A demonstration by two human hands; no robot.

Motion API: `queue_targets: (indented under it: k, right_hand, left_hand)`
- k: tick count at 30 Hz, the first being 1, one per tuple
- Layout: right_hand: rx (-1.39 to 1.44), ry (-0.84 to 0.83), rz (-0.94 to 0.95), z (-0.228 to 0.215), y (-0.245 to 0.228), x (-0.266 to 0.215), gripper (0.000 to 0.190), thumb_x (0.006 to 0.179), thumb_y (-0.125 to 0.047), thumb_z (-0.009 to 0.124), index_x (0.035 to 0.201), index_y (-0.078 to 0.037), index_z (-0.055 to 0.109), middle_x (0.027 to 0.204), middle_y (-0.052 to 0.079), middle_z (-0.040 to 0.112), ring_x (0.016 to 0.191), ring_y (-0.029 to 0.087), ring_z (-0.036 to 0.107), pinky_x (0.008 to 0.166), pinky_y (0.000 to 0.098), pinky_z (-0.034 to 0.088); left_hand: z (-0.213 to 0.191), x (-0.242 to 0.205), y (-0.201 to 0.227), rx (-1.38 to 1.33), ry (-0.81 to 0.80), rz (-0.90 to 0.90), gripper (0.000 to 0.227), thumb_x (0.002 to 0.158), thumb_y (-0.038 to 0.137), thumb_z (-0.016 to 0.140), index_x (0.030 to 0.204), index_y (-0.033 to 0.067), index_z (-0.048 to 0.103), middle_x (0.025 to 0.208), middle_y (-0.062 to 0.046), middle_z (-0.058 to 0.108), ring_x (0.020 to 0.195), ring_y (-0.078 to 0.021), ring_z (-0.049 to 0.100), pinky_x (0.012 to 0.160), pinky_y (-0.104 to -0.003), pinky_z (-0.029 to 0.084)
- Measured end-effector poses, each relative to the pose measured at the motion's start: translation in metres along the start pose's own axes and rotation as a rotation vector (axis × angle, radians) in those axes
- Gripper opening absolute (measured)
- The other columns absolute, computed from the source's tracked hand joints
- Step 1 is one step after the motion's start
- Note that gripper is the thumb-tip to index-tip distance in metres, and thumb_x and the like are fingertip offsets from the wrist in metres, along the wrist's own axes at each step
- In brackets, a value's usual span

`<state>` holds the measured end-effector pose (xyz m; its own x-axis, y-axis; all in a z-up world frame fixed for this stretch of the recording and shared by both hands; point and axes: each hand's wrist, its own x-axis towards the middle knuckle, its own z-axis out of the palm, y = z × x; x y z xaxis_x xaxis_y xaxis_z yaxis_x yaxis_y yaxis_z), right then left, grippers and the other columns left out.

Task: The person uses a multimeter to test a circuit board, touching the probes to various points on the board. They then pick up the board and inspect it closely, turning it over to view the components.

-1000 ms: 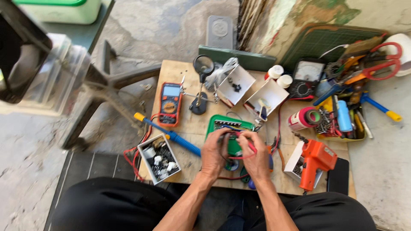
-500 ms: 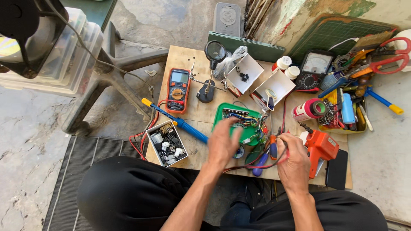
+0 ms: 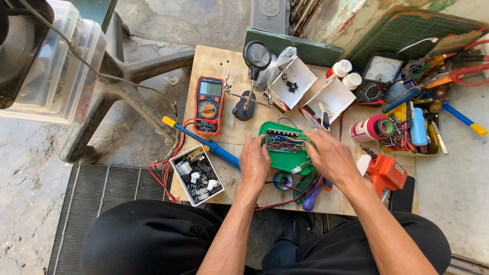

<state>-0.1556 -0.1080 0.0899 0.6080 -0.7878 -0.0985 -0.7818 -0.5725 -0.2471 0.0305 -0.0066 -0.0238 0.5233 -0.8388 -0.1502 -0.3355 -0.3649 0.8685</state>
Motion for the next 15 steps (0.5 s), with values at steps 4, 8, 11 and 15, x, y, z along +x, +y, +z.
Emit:
queue_targets:
  k: [4, 8, 11, 15]
  right_hand:
    - [-0.112, 0.01, -0.139, 0.056, 0.027, 0.048, 0.026, 0.108, -0.033, 0.064, 0.13, -0.024, 0.074, 0.12, 0.003, 0.073, 0.119, 0.03, 0.074, 0.099, 0.0469, 0.062]
    - [-0.241, -0.045, -0.198, 0.054, 0.03, 0.058, 0.015, 0.108, -0.027, 0.06, 0.1, -0.023, 0.072, 0.095, 0.003, 0.068, 0.097, 0.029, 0.076, 0.082, 0.045, 0.063]
    - [-0.287, -0.073, -0.207, 0.043, 0.023, 0.059, 0.017, 0.108, -0.027, 0.056, 0.096, -0.021, 0.067, 0.091, 0.005, 0.067, 0.093, 0.033, 0.077, 0.077, 0.0484, 0.063]
    - [-0.282, -0.228, -0.088, 0.03, 0.0, 0.055, 0.019, 0.107, -0.037, 0.056, 0.116, -0.02, 0.059, 0.108, 0.011, 0.071, 0.098, 0.039, 0.08, 0.084, 0.0581, 0.064]
  left_hand:
    - [0.007, -0.003, -0.007, 0.051, -0.015, 0.071, 0.039, 0.103, 0.01, 0.063, 0.141, 0.0139, 0.072, 0.116, -0.011, 0.066, 0.12, -0.0369, 0.07, 0.105, -0.049, 0.058]
    - [0.003, -0.01, 0.0, 0.025, -0.055, 0.096, 0.041, 0.103, 0.015, 0.066, 0.144, 0.0139, 0.072, 0.124, -0.01, 0.065, 0.126, -0.0329, 0.066, 0.107, -0.047, 0.056]
    - [-0.002, -0.018, 0.011, 0.018, -0.07, 0.122, 0.044, 0.104, 0.019, 0.068, 0.148, 0.012, 0.069, 0.138, -0.012, 0.062, 0.135, -0.034, 0.061, 0.11, -0.05, 0.055]
    - [0.021, -0.022, -0.006, -0.064, 0.085, 0.231, 0.056, 0.098, 0.009, 0.072, 0.153, 0.0086, 0.06, 0.143, -0.02, 0.06, 0.14, -0.0416, 0.059, 0.118, -0.053, 0.051]
